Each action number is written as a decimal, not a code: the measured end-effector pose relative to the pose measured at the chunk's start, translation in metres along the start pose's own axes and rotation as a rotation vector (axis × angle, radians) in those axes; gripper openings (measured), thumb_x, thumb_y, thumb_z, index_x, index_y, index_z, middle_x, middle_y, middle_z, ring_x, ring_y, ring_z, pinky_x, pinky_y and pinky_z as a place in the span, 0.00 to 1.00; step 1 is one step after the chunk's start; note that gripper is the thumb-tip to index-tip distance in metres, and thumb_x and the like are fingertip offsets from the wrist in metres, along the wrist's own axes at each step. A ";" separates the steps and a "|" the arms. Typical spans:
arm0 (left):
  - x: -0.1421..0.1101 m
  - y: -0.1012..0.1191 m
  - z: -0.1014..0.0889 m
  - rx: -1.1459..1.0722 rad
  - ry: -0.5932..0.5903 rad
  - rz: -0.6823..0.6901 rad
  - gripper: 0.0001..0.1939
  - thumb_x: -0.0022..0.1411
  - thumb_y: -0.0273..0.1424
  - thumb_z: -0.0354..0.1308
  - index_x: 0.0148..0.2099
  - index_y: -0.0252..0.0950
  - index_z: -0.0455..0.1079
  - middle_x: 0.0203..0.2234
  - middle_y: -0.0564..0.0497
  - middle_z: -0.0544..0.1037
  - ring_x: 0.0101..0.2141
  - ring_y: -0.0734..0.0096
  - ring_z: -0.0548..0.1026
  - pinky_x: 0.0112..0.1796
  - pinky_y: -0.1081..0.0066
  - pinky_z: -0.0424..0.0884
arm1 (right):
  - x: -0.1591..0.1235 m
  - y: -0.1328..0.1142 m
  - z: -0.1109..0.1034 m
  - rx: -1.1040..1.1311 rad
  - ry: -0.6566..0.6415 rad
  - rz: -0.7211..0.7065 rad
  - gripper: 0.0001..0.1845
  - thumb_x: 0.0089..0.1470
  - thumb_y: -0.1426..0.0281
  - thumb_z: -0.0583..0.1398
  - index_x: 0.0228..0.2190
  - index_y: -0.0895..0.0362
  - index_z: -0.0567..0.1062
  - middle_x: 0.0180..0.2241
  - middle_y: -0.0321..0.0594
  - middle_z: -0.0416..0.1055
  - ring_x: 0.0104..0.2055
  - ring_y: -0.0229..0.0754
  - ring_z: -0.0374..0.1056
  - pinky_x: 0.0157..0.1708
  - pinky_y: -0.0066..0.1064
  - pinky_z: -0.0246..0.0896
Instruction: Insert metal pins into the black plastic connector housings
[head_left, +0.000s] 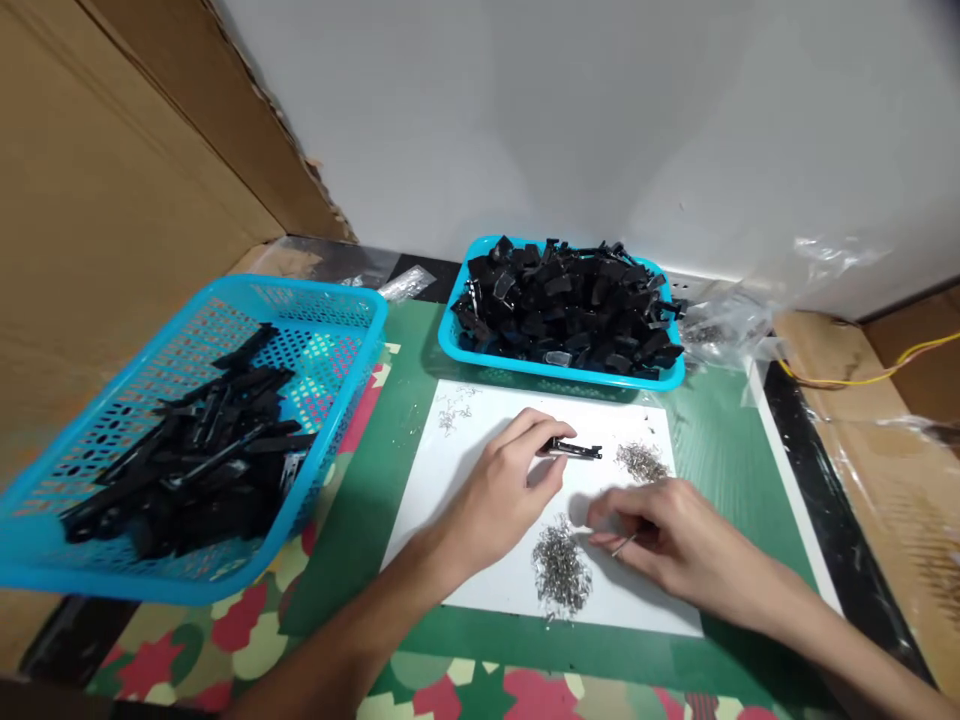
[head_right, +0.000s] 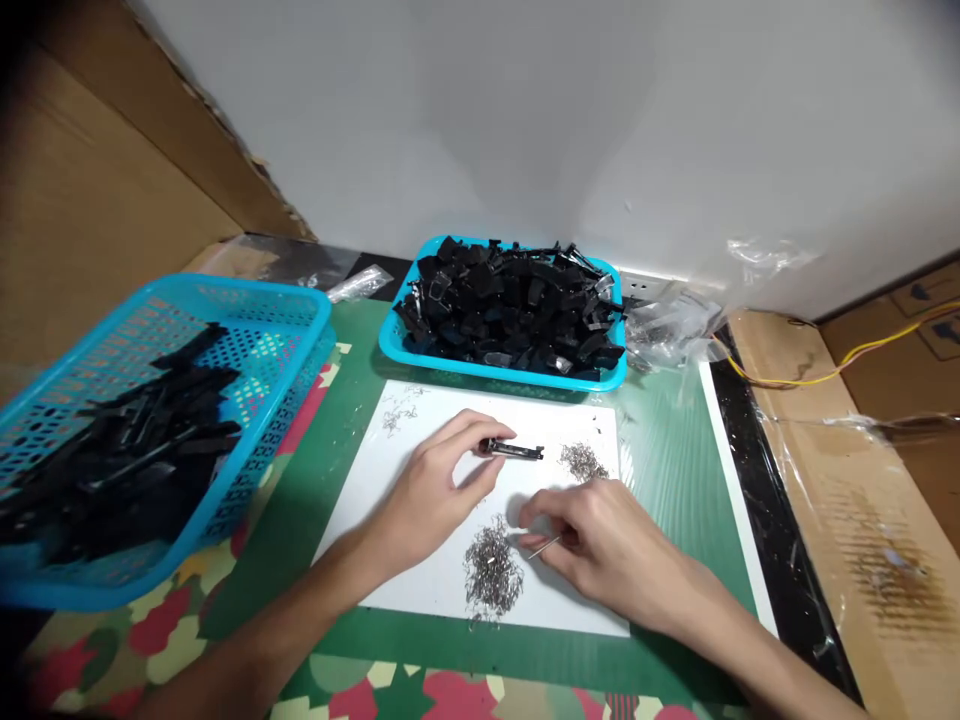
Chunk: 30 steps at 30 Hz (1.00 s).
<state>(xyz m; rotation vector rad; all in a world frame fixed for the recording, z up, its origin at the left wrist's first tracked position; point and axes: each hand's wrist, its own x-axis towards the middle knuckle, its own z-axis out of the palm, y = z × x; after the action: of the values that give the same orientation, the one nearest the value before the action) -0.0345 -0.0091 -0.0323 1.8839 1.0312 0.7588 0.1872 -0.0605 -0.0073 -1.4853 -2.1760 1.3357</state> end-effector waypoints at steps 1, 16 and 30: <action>0.000 -0.001 0.001 0.008 -0.007 0.009 0.12 0.70 0.22 0.56 0.52 0.38 0.72 0.47 0.49 0.77 0.48 0.66 0.76 0.49 0.66 0.72 | -0.002 0.005 0.008 0.016 0.026 0.014 0.08 0.64 0.65 0.61 0.38 0.53 0.81 0.22 0.30 0.69 0.22 0.35 0.58 0.24 0.29 0.52; -0.004 -0.001 0.006 0.109 0.052 0.026 0.06 0.77 0.31 0.50 0.49 0.38 0.67 0.38 0.52 0.75 0.36 0.72 0.72 0.39 0.70 0.68 | -0.017 0.016 0.035 -0.153 0.215 0.007 0.10 0.60 0.75 0.56 0.36 0.52 0.76 0.24 0.31 0.72 0.24 0.36 0.63 0.27 0.30 0.49; -0.002 0.003 0.007 0.097 0.007 0.047 0.05 0.75 0.27 0.51 0.48 0.38 0.68 0.42 0.50 0.73 0.37 0.72 0.70 0.40 0.70 0.68 | -0.018 0.026 0.022 0.050 0.452 0.083 0.12 0.65 0.64 0.58 0.41 0.53 0.82 0.27 0.36 0.78 0.23 0.38 0.66 0.26 0.31 0.57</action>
<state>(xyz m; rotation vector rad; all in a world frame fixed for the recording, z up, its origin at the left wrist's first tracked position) -0.0285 -0.0147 -0.0331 1.9958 1.0482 0.7547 0.1996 -0.0851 -0.0344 -1.6776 -1.8010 0.9485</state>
